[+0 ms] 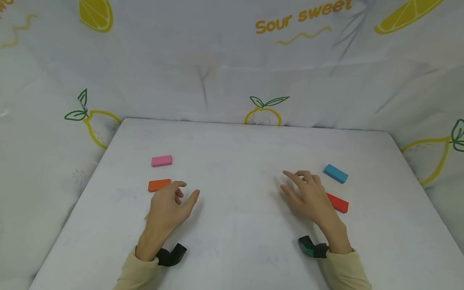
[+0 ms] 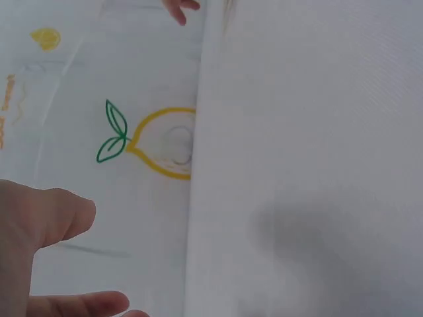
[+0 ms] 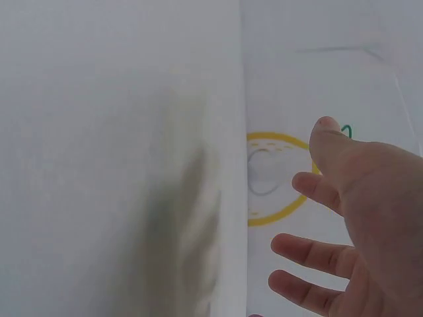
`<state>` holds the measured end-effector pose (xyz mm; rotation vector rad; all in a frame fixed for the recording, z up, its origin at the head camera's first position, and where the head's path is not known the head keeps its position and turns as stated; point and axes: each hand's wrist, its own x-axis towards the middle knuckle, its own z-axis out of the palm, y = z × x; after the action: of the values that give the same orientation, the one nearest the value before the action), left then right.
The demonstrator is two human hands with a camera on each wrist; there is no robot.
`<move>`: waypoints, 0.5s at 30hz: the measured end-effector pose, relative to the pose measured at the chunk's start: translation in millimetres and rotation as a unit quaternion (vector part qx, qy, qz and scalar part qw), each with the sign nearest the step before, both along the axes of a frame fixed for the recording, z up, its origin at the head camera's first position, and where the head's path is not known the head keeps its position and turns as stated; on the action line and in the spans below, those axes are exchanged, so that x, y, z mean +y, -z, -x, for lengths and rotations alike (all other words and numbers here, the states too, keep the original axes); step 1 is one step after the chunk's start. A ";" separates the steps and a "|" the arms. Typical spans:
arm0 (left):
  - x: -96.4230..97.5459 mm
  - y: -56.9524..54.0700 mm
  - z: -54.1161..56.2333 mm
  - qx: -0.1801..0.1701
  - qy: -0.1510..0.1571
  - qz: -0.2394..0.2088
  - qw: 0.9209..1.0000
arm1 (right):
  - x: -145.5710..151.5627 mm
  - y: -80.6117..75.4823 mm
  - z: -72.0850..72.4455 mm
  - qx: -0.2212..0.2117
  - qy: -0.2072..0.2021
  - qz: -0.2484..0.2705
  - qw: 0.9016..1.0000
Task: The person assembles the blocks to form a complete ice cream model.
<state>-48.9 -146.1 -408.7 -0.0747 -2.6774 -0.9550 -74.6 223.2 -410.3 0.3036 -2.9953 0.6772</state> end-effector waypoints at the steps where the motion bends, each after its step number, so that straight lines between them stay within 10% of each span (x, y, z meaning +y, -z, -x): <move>1: -3.4 -0.1 -2.5 -0.005 -0.011 -0.004 1.000 | 3.0 0.2 -0.6 0.005 0.001 0.002 1.000; 10: -31.1 5.7 -30.5 -0.019 -0.120 -0.031 0.992 | 33.6 1.1 -2.8 0.069 -0.007 0.028 0.997; 15: -41.5 12.2 -43.7 -0.017 -0.165 -0.023 0.986 | 54.4 -5.6 -4.4 0.022 -0.001 0.041 0.999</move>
<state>-5.2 -187.6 -421.0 0.3871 -2.5838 -0.9151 -70.2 277.6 -404.7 0.3134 -2.9177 0.7796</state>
